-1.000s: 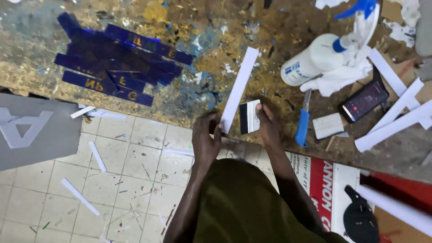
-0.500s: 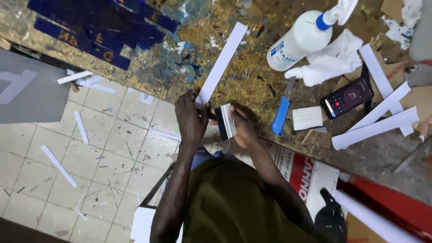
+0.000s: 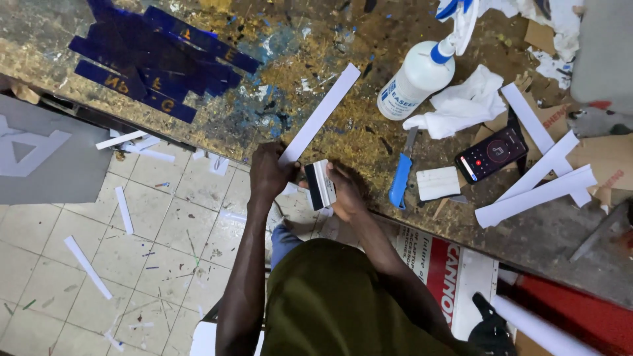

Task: Applying vinyl lettering and strips to a sign board using a scraper and spray bottle for alignment.

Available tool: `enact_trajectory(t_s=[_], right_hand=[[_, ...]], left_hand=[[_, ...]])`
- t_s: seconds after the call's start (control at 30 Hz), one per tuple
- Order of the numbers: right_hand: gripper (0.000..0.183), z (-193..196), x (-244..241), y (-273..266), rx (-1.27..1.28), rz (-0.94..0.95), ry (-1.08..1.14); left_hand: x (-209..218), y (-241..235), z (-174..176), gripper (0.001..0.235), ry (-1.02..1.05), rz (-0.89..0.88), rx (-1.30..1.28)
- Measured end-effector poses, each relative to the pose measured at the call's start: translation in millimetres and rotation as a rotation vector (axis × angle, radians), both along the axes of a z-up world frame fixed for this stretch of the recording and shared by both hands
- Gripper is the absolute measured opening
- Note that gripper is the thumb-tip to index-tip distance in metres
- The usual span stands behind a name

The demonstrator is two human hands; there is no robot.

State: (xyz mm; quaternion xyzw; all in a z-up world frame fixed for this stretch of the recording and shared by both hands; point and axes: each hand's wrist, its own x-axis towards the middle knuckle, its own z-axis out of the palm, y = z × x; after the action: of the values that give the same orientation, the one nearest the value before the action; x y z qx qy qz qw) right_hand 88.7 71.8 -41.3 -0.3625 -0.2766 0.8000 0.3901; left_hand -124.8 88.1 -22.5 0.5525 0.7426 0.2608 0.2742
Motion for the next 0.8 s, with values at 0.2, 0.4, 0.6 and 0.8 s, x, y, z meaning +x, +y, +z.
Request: enact_trajectory(t_s=[0.2, 0.4, 0.6, 0.8], right_hand=[[0.052, 7, 7, 0, -0.053, -0.050, 0.026], [0.101, 26, 21, -2, -0.142, -0.104, -0.075], [0.081, 83, 23, -4, 0.160, -0.122, -0.252], [0.047, 48, 32, 3, 0.148, -0.015, -0.292]], left_hand=[[3, 0, 6, 0.041, -0.096, -0.123, -0.196], [4, -11, -2, 0.031, -0.806, -0.105, -0.099], [22, -27, 53, 0.030, -1.100, -0.029, 0.002], [28, -30, 24, 0.030, -1.190, -0.051, 0.032]])
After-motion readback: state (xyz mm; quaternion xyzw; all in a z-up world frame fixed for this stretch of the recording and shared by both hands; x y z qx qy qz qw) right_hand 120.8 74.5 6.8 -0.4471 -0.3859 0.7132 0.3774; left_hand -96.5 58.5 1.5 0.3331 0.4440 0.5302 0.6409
